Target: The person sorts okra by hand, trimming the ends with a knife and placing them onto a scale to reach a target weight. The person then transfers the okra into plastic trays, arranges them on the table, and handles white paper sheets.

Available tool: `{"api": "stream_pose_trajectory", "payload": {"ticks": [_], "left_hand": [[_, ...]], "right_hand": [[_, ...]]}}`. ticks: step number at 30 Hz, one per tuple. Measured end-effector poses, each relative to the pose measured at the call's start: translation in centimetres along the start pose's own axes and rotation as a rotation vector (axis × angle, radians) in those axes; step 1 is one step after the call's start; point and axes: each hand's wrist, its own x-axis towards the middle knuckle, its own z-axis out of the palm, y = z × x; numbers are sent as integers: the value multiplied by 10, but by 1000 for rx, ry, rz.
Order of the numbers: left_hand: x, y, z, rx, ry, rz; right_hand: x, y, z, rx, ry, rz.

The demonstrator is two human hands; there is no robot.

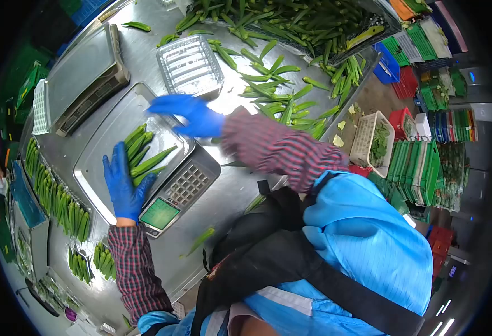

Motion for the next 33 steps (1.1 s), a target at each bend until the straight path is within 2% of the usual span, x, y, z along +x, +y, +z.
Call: {"api": "stream_pose_trajectory", "payload": {"ticks": [1, 2, 3, 4, 5, 7, 9, 11, 13, 14, 15, 17, 18, 19, 21, 22, 23, 25, 27, 29, 32, 33], "left_hand": [[4, 0, 0, 1, -2, -2], [8, 2, 0, 2, -37, -54], [12, 5, 0, 4, -72, -105], [15, 10, 1, 13, -61, -113], [16, 16, 1, 17, -71, -119], [21, 25, 2, 36, -146, -172], [25, 26, 3, 0, -147, -173], [30, 21, 3, -42, -146, -174], [35, 15, 2, -72, -196, -218], [36, 17, 2, -76, -189, -228], [38, 17, 3, -76, -192, -231], [37, 17, 5, -81, -130, -205], [36, 17, 6, -83, -132, -216], [35, 17, 6, -113, -114, -219], [33, 16, 7, -140, -100, -233], [33, 16, 7, -151, -117, -226], [33, 16, 4, -156, -131, -224], [34, 17, 0, -113, -150, -151], [27, 6, 2, -100, -118, -73], [21, 1, -1, -141, -100, -153], [13, -3, 2, -167, 19, -130], [10, -2, 1, -205, 48, -148]], "right_hand": [[-21, 27, -17, -89, 170, 25], [-45, 46, -63, -48, 62, 114], [-70, 64, -101, -129, 66, 290], [-90, 77, -136, -510, 25, 359], [-112, 105, -162, -644, 4, 522], [-143, 118, -207, -1015, -163, 601], [-172, 143, -230, -1007, -231, 591], [-182, 149, -237, -1002, -301, 580], [-186, 154, -245, -934, -375, 737], [-189, 149, -246, -960, -286, 721], [-190, 150, -248, -957, -289, 721], [-193, 153, -247, -699, -39, 911], [-192, 156, -241, -592, 88, 853], [-183, 150, -233, -587, 74, 850], [-158, 118, -207, -292, -5, 900], [-161, 111, -186, -352, -7, 891], [-160, 109, -171, -690, -235, 737], [-154, 102, -149, -888, -331, 727], [-139, 87, -154, -666, -407, 753], [-145, 82, -151, -703, -364, 678], [-141, 85, -144, -755, -439, 688], [-141, 88, -139, -775, -448, 771]]}}
